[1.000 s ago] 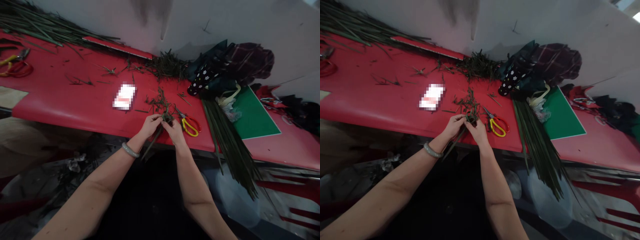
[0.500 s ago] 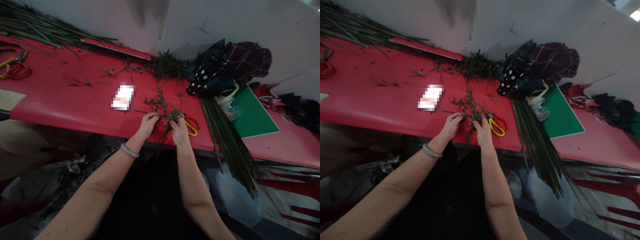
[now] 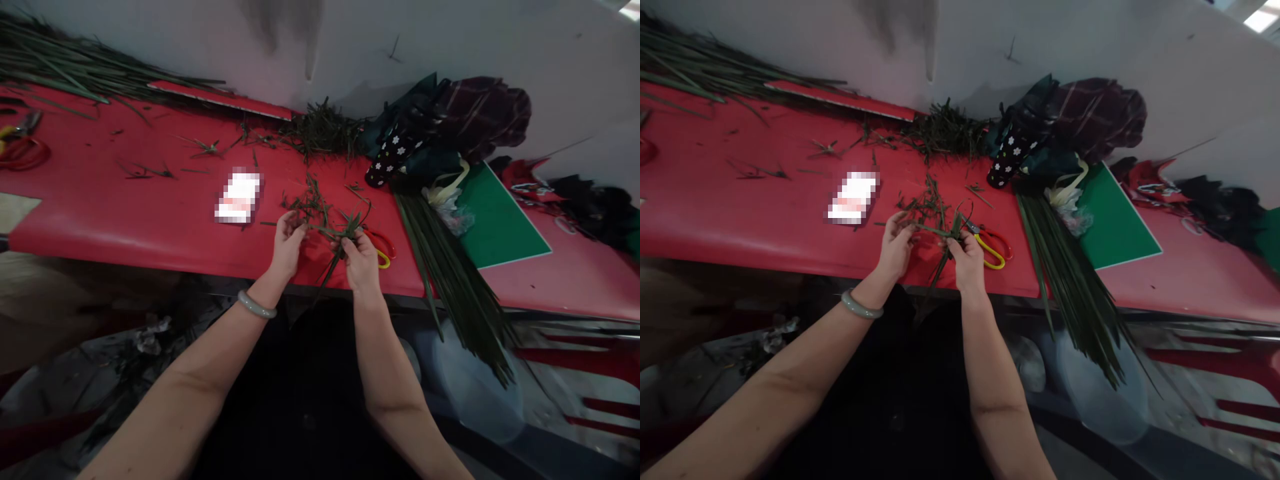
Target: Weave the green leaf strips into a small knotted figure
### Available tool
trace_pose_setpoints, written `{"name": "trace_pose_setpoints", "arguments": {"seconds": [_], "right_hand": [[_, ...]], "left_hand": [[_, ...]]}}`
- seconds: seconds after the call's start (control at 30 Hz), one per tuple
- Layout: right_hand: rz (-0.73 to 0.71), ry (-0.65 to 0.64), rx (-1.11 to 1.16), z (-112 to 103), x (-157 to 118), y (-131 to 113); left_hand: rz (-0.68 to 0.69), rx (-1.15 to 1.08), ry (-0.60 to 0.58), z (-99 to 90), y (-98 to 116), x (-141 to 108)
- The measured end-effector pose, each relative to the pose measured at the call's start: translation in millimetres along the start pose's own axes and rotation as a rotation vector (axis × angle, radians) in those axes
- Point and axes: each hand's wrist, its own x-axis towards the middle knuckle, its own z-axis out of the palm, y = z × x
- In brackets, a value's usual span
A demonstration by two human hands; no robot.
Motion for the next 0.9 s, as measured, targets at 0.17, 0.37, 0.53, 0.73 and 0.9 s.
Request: {"name": "trace_pose_setpoints", "arguments": {"seconds": [0.17, 0.37, 0.53, 0.73, 0.9], "right_hand": [[-0.082, 0.101, -0.128, 3.0, 8.2, 6.6], [-0.181, 0.008, -0.333, 15.2, 11.4, 22.1], [-0.258, -0.143, -0.523, 20.0, 8.8, 34.8], [-0.133, -0.16, -0.286, 12.9, 16.4, 37.8], [0.043, -0.248, -0.196, 11.5, 28.7, 41.8]], "left_hand": [[0.155, 0.106, 0.076, -1.2, -3.5, -2.6], [0.005, 0.105, -0.178, 1.2, 2.6, -8.5], [-0.095, 0.034, -0.203, 3.2, 3.2, -6.5], [-0.233, -0.027, -0.214, 3.4, 10.2, -6.8], [-0.414, -0.067, -0.221, 2.3, 21.7, -7.7]]}}
